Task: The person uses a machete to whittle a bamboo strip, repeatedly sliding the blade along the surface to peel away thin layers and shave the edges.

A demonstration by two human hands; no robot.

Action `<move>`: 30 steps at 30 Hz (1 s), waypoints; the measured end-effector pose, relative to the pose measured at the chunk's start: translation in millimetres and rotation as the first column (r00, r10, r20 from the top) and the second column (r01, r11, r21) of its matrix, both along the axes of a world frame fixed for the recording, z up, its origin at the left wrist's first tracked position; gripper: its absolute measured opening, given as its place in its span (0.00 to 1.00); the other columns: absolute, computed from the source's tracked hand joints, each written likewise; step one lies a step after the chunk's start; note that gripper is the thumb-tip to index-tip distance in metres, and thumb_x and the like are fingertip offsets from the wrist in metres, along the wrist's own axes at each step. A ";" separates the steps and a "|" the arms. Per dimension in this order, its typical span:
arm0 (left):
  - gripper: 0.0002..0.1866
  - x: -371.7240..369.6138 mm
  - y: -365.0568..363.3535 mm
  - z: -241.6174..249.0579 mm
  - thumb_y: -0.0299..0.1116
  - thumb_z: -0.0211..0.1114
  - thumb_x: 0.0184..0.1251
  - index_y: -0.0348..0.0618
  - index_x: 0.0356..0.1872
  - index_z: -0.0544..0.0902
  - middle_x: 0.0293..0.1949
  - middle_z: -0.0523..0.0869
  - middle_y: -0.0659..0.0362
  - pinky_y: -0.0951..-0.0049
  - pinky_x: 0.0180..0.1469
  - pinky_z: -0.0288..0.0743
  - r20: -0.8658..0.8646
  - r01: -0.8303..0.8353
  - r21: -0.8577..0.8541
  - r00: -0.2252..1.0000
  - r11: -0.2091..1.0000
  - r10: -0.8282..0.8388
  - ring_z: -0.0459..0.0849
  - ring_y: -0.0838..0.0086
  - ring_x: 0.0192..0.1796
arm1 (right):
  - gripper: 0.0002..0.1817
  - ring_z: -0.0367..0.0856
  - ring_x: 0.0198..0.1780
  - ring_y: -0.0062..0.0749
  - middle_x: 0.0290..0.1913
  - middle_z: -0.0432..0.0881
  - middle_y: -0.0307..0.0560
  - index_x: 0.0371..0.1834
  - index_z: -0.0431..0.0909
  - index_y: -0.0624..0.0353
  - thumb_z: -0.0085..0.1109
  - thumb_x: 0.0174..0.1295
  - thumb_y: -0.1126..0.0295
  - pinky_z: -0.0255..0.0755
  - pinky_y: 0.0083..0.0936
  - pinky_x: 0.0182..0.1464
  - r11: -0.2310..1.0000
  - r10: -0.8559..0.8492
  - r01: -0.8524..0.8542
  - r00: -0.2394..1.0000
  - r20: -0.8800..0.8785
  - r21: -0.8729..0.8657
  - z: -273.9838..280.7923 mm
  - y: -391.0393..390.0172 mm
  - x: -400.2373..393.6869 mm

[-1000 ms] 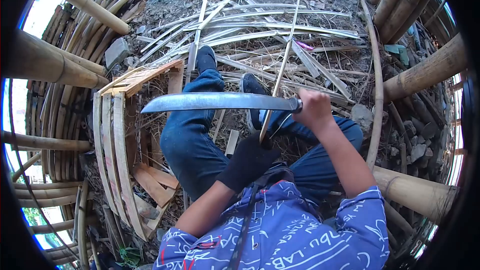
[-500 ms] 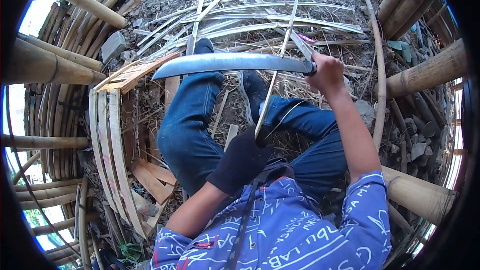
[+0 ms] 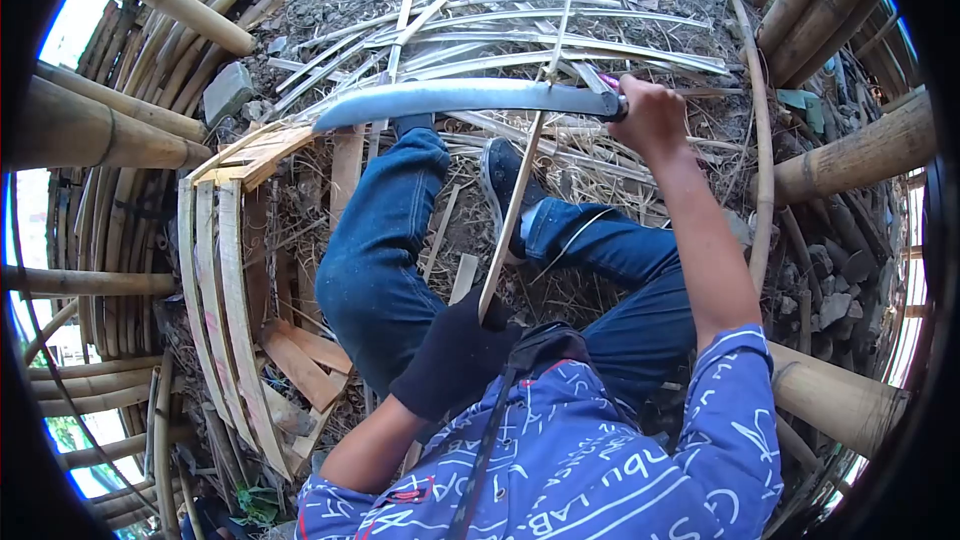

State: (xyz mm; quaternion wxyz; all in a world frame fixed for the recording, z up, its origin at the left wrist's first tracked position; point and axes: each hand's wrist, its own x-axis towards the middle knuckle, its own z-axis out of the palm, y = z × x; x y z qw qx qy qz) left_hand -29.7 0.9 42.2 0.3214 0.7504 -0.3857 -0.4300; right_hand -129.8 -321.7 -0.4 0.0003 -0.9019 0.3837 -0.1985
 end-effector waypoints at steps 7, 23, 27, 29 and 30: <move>0.16 13.3 -1.4 -8.0 0.32 0.70 0.58 0.38 0.19 0.72 0.17 0.78 0.62 0.76 0.28 0.71 -0.070 -0.078 0.083 0.994 0.994 0.084 0.81 0.79 0.27 | 0.05 0.83 0.23 0.44 0.18 0.79 0.51 0.21 0.74 0.56 0.58 0.49 0.69 0.76 0.37 0.27 0.945 0.316 -0.305 0.945 0.084 -0.120 -6.7 50.2 5.7; 0.13 11.6 14.6 0.7 0.24 0.67 0.54 0.39 0.22 0.68 0.22 0.76 0.61 0.75 0.33 0.70 -0.114 0.035 0.067 0.993 0.997 -0.027 0.80 0.81 0.34 | 0.08 0.82 0.23 0.48 0.18 0.78 0.52 0.20 0.73 0.55 0.62 0.46 0.67 0.75 0.43 0.27 0.986 -0.084 0.094 0.994 0.073 -0.136 -21.4 -11.3 -19.3; 0.13 11.7 35.8 5.4 0.28 0.69 0.52 0.40 0.23 0.71 0.20 0.71 0.63 0.72 0.29 0.66 -0.073 0.055 0.136 0.996 0.989 -0.046 0.68 0.80 0.26 | 0.05 0.82 0.24 0.49 0.18 0.78 0.52 0.20 0.74 0.56 0.61 0.45 0.70 0.75 0.41 0.27 0.989 0.120 -0.104 0.982 0.148 -0.109 -14.1 3.2 -25.9; 0.13 15.2 50.3 2.7 0.29 0.70 0.52 0.41 0.23 0.71 0.19 0.70 0.63 0.71 0.28 0.64 -0.065 0.085 0.210 0.995 0.974 -0.073 0.65 0.79 0.25 | 0.05 0.82 0.24 0.48 0.19 0.79 0.52 0.20 0.74 0.55 0.60 0.45 0.70 0.76 0.42 0.28 0.994 0.047 -0.036 0.993 0.110 -0.101 -13.7 -9.2 -30.1; 0.14 20.8 50.8 3.5 0.32 0.72 0.52 0.39 0.24 0.73 0.19 0.70 0.62 0.72 0.27 0.65 -0.059 0.079 0.167 0.996 0.983 -0.070 0.65 0.80 0.25 | 0.04 0.83 0.24 0.46 0.19 0.80 0.52 0.20 0.74 0.54 0.59 0.46 0.69 0.76 0.42 0.28 0.994 -0.019 0.029 0.996 0.092 -0.107 -10.0 -18.7 -28.3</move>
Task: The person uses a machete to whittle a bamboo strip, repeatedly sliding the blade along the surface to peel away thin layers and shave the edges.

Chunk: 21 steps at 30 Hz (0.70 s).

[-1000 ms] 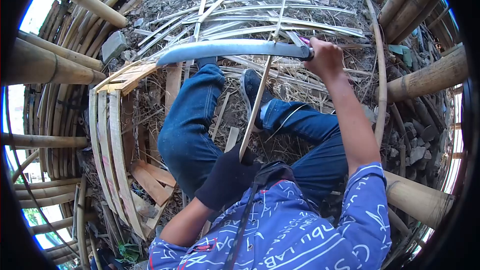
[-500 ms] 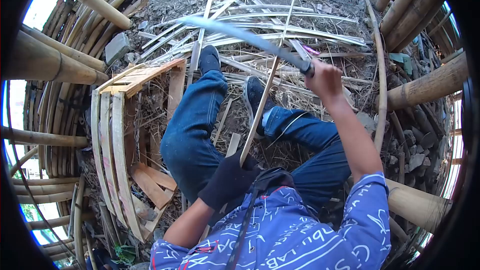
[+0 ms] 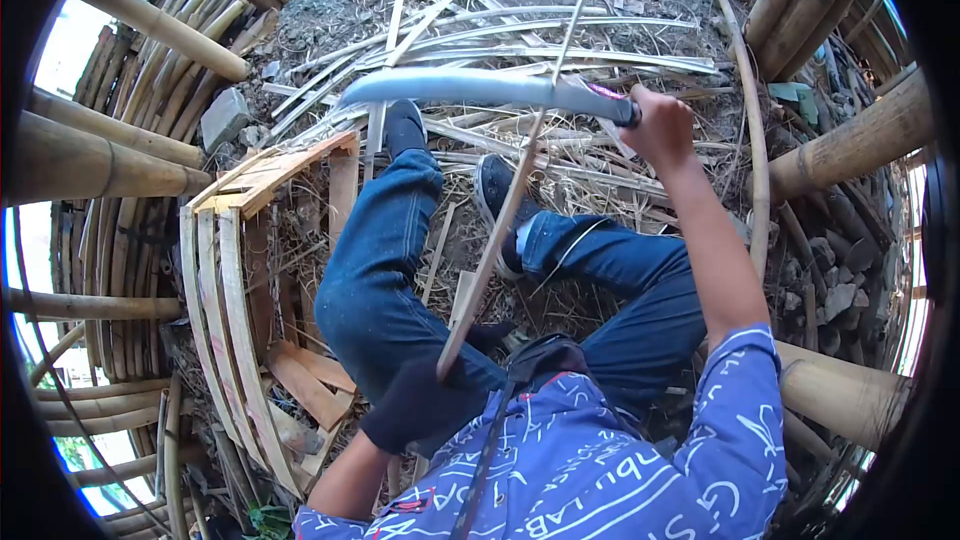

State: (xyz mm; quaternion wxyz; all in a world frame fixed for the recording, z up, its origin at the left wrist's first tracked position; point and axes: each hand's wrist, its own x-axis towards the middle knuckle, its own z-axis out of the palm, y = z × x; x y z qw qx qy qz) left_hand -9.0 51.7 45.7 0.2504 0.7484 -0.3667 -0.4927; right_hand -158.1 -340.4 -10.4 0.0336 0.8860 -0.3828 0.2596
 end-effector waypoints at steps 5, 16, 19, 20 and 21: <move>0.14 0.9 3.6 6.4 0.30 0.71 0.52 0.40 0.21 0.72 0.18 0.70 0.61 0.71 0.27 0.64 -0.031 -0.042 -0.079 0.999 0.996 0.040 0.66 0.80 0.24 | 0.04 0.82 0.23 0.47 0.19 0.79 0.54 0.24 0.77 0.56 0.60 0.45 0.70 0.75 0.40 0.28 0.987 0.160 -0.159 0.987 -0.023 0.037 -2.2 33.5 6.9; 0.13 -2.8 37.6 -4.0 0.34 0.74 0.53 0.38 0.31 0.80 0.19 0.77 0.60 0.73 0.29 0.71 -0.076 -0.108 -0.006 0.991 0.994 0.108 0.72 0.80 0.23 | 0.07 0.82 0.23 0.45 0.18 0.79 0.50 0.22 0.74 0.54 0.61 0.50 0.65 0.76 0.39 0.25 0.979 0.198 -0.200 0.979 -0.045 -0.039 -11.7 15.7 15.2; 0.12 -1.9 51.1 -12.5 0.33 0.74 0.53 0.38 0.30 0.79 0.17 0.74 0.62 0.73 0.28 0.70 -0.076 -0.052 -0.012 0.996 0.999 0.050 0.70 0.80 0.23 | 0.05 0.82 0.21 0.44 0.17 0.79 0.50 0.21 0.75 0.54 0.58 0.49 0.67 0.76 0.39 0.25 1.000 -0.004 0.003 1.000 -0.022 -0.027 -8.7 -15.8 17.4; 0.12 -0.6 52.6 -17.2 0.32 0.73 0.53 0.38 0.31 0.79 0.17 0.74 0.62 0.73 0.28 0.70 -0.067 -0.018 -0.056 0.998 0.998 0.014 0.69 0.80 0.23 | 0.05 0.82 0.21 0.44 0.17 0.79 0.50 0.21 0.75 0.54 0.58 0.49 0.67 0.76 0.39 0.25 0.999 -0.008 0.007 1.000 -0.020 -0.034 -12.6 -12.7 17.4; 0.11 2.4 49.5 -21.7 0.31 0.73 0.54 0.38 0.31 0.79 0.17 0.74 0.63 0.73 0.27 0.69 -0.049 0.019 -0.111 0.998 0.994 -0.025 0.69 0.81 0.23 | 0.05 0.82 0.20 0.43 0.16 0.78 0.50 0.21 0.75 0.54 0.58 0.49 0.68 0.76 0.39 0.25 0.996 0.071 -0.071 0.997 -0.004 -0.046 -14.3 -7.4 18.7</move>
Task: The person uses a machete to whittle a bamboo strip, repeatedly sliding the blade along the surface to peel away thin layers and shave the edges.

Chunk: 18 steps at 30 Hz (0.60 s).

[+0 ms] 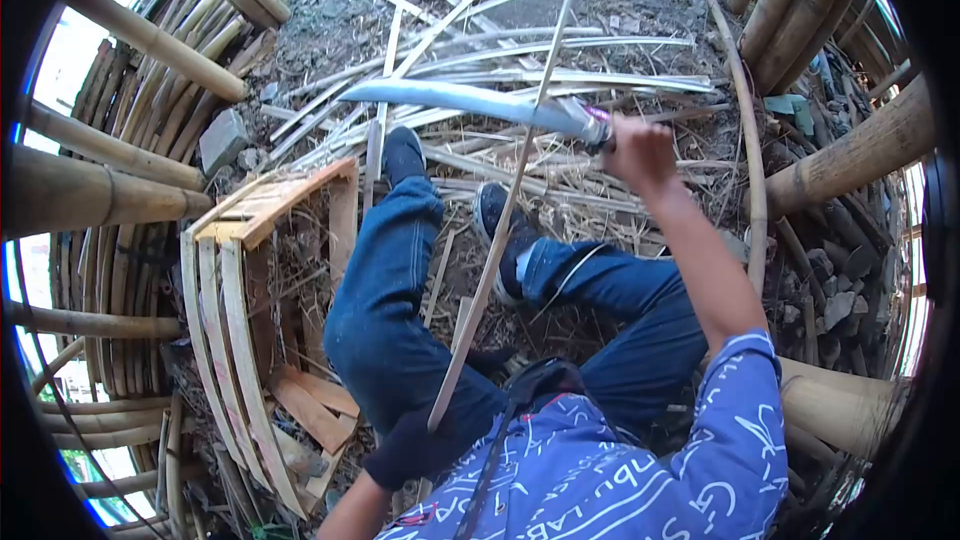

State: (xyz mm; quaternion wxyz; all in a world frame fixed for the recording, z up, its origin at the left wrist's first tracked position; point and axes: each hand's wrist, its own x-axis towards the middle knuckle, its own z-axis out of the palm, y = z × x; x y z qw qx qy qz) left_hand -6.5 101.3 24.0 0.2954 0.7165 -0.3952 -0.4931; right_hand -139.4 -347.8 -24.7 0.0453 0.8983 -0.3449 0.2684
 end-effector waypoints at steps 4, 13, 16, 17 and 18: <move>0.13 -3.7 6.3 13.5 0.34 0.75 0.50 0.41 0.24 0.77 0.19 0.77 0.66 0.73 0.26 0.68 -0.142 -0.146 0.438 0.963 0.887 0.229 0.73 0.81 0.24 | 0.06 0.81 0.21 0.45 0.16 0.77 0.51 0.19 0.74 0.55 0.61 0.45 0.68 0.74 0.39 0.24 0.987 0.163 -0.163 0.986 0.038 -0.002 -1.0 8.2 -10.4; 0.07 -16.9 38.8 -6.9 0.31 0.68 0.57 0.42 0.36 0.83 0.24 0.82 0.59 0.72 0.31 0.75 0.203 -0.106 0.197 0.977 0.975 0.065 0.80 0.73 0.26 | 0.04 0.82 0.21 0.42 0.17 0.78 0.51 0.20 0.74 0.56 0.57 0.47 0.70 0.76 0.35 0.25 0.980 0.192 -0.193 0.981 -0.038 -0.046 3.6 17.3 2.3; 0.08 -14.6 39.6 -7.7 0.31 0.68 0.57 0.42 0.36 0.83 0.24 0.82 0.59 0.72 0.31 0.75 0.198 -0.112 0.220 0.978 0.969 0.068 0.80 0.73 0.26 | 0.07 0.82 0.21 0.40 0.16 0.77 0.48 0.20 0.72 0.55 0.61 0.46 0.67 0.75 0.35 0.25 0.998 0.061 -0.062 0.998 -0.028 -0.028 -4.2 -16.6 14.2; 0.08 -14.7 39.3 -6.7 0.31 0.68 0.57 0.42 0.36 0.83 0.24 0.82 0.59 0.72 0.31 0.75 0.200 -0.113 0.221 0.977 0.969 0.068 0.80 0.73 0.26 | 0.07 0.82 0.21 0.40 0.16 0.77 0.48 0.20 0.72 0.55 0.61 0.46 0.67 0.75 0.35 0.25 0.998 0.062 -0.062 0.998 -0.030 -0.022 -12.9 -10.5 15.1; 0.08 -12.7 36.6 -7.0 0.31 0.68 0.57 0.42 0.36 0.83 0.24 0.82 0.59 0.72 0.31 0.75 0.210 -0.120 0.221 0.975 0.968 0.073 0.80 0.73 0.26 | 0.07 0.81 0.20 0.41 0.16 0.77 0.47 0.19 0.72 0.55 0.61 0.45 0.68 0.75 0.35 0.25 0.991 0.134 -0.134 0.991 -0.003 0.023 -18.5 -3.3 17.7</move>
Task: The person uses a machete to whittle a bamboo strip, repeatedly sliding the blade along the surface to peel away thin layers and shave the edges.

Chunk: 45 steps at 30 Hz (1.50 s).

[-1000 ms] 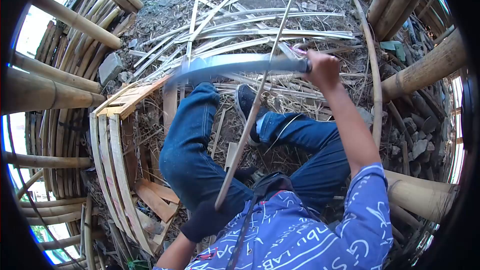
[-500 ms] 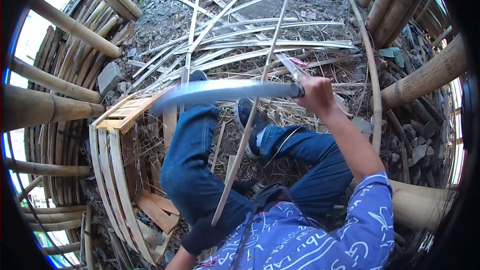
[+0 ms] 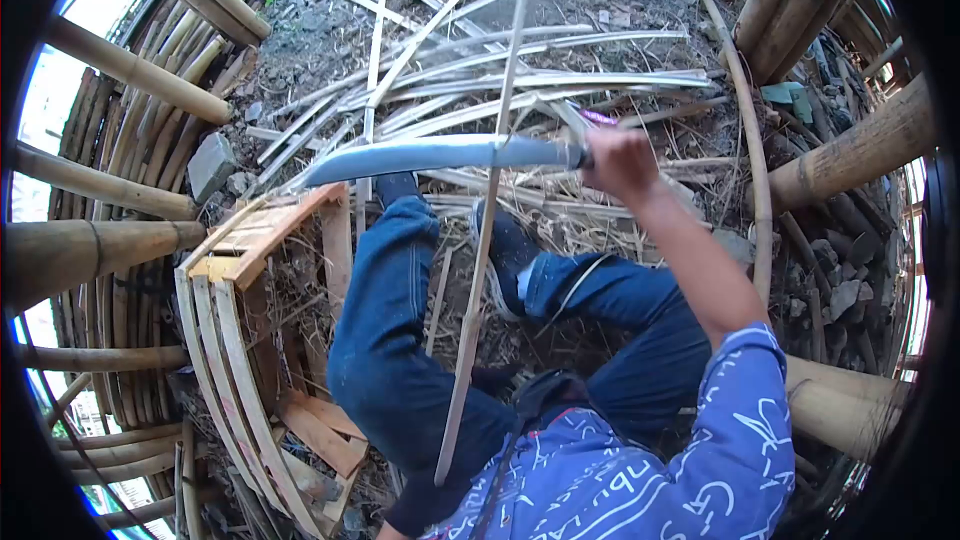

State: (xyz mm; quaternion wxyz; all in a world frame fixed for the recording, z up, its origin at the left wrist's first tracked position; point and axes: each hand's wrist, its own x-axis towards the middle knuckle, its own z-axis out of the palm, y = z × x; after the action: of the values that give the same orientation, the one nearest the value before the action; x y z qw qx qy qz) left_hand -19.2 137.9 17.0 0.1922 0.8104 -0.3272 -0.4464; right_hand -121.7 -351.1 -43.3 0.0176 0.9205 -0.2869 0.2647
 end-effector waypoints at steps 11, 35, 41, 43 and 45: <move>0.08 7.6 -8.8 -3.3 0.32 0.68 0.58 0.42 0.36 0.83 0.24 0.83 0.59 0.72 0.31 0.75 0.000 -0.033 0.047 0.999 0.998 0.033 0.80 0.73 0.26 | 0.06 0.80 0.20 0.43 0.16 0.76 0.50 0.19 0.72 0.55 0.58 0.47 0.68 0.73 0.38 0.23 0.994 0.065 -0.060 0.996 -0.055 0.092 -8.7 6.6 -2.1; 0.08 20.7 -38.5 -13.2 0.33 0.68 0.58 0.42 0.36 0.83 0.24 0.83 0.59 0.72 0.32 0.75 0.035 -0.025 0.067 0.999 0.997 0.023 0.80 0.73 0.27 | 0.13 0.81 0.22 0.43 0.19 0.78 0.50 0.20 0.73 0.56 0.68 0.43 0.63 0.73 0.35 0.25 0.989 -0.086 0.095 0.993 0.085 -0.111 21.1 -86.0 3.5; 0.09 24.1 -40.5 -16.2 0.34 0.68 0.59 0.42 0.37 0.83 0.24 0.83 0.59 0.72 0.32 0.75 0.036 -0.034 0.070 0.999 0.997 0.031 0.80 0.73 0.27 | 0.09 0.78 0.18 0.36 0.15 0.75 0.42 0.19 0.72 0.56 0.61 0.48 0.67 0.70 0.32 0.22 0.939 0.254 -0.231 0.965 0.062 -0.254 48.5 -70.5 2.5; 0.09 23.6 -39.6 -15.5 0.34 0.68 0.59 0.42 0.37 0.83 0.24 0.83 0.59 0.71 0.32 0.76 0.038 -0.041 0.083 0.999 0.996 0.038 0.80 0.72 0.27 | 0.06 0.78 0.17 0.32 0.15 0.75 0.40 0.19 0.72 0.53 0.59 0.49 0.69 0.71 0.30 0.22 0.907 0.309 -0.329 0.944 -0.117 -0.262 39.2 -60.3 8.7; 0.09 23.8 -38.5 -16.4 0.34 0.68 0.59 0.42 0.37 0.83 0.24 0.83 0.59 0.71 0.32 0.76 0.035 -0.045 0.084 0.998 0.995 0.043 0.80 0.72 0.27 | 0.06 0.77 0.17 0.30 0.13 0.72 0.39 0.17 0.70 0.51 0.55 0.48 0.71 0.72 0.26 0.21 0.883 0.358 -0.382 0.924 -0.134 -0.274 26.7 -30.8 15.5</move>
State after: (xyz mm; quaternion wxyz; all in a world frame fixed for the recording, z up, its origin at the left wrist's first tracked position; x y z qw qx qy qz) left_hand 4.6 99.3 0.6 0.1622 0.8320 -0.2932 -0.4422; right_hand -106.2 -381.8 -16.6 0.1155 0.9549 -0.0624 0.2662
